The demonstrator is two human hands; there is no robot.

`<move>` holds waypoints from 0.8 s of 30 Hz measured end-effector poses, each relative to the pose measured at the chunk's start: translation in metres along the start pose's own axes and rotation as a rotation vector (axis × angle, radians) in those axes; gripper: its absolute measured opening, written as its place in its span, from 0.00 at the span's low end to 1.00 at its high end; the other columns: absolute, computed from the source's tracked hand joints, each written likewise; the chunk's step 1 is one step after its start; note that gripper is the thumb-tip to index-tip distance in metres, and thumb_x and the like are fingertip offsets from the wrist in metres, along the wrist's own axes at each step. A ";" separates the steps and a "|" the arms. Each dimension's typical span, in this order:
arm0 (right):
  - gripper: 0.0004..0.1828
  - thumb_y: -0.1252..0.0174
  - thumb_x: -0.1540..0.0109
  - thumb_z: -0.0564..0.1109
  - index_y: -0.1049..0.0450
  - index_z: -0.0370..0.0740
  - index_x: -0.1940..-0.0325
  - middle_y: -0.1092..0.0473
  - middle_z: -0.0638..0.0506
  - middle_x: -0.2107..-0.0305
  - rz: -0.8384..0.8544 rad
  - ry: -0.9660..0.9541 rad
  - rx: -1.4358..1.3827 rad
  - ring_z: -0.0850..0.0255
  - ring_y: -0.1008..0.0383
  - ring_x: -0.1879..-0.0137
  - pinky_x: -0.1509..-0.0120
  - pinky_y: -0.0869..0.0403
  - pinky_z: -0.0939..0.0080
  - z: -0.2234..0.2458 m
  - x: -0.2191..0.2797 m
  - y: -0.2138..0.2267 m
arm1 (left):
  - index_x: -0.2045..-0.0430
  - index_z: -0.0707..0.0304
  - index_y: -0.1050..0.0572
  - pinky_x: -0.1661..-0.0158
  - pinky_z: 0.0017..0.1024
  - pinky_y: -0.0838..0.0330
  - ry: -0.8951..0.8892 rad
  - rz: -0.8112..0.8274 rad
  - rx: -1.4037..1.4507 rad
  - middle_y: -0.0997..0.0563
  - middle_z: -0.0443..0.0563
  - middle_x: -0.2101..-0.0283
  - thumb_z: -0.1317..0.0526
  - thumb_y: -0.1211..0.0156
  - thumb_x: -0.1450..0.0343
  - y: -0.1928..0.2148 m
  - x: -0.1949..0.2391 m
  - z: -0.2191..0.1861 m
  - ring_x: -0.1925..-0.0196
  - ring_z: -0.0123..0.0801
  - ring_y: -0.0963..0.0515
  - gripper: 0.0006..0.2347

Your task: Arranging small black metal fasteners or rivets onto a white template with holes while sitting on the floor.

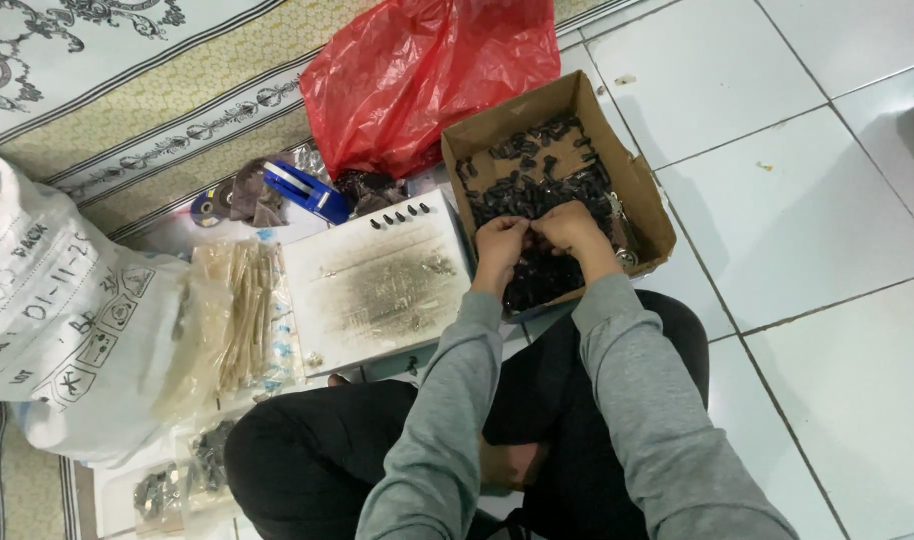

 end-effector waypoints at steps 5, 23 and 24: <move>0.19 0.43 0.36 0.45 0.22 0.26 0.48 0.24 0.30 0.56 -0.099 0.012 0.183 0.42 0.20 0.53 0.59 0.17 0.50 -0.053 -0.078 0.003 | 0.53 0.74 0.22 0.61 0.38 0.19 -0.150 -0.021 -0.174 0.18 0.67 0.58 0.66 0.43 0.27 0.017 0.054 -0.071 0.57 0.44 0.16 0.11; 0.20 0.47 0.40 0.33 0.23 0.27 0.44 0.25 0.28 0.52 -0.054 0.212 0.529 0.34 0.24 0.45 0.47 0.21 0.37 0.001 -0.004 -0.029 | 0.52 0.76 0.24 0.51 0.39 0.21 -0.799 0.044 -0.735 0.23 0.65 0.59 0.74 0.46 0.27 0.061 0.115 -0.110 0.52 0.54 0.19 0.10; 0.21 0.47 0.39 0.32 0.24 0.27 0.42 0.25 0.29 0.51 -0.042 0.233 0.493 0.34 0.25 0.43 0.45 0.22 0.35 0.011 0.006 -0.030 | 0.52 0.75 0.24 0.51 0.38 0.21 -0.807 0.051 -0.727 0.23 0.65 0.59 0.73 0.46 0.27 0.063 0.117 -0.113 0.53 0.52 0.19 0.10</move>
Point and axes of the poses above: each hand's wrist, its own x-axis away from the middle knuckle, its own y-axis out of the back of the hand, z = x × y, the point moved 1 cm from there along -x, towards the middle knuckle
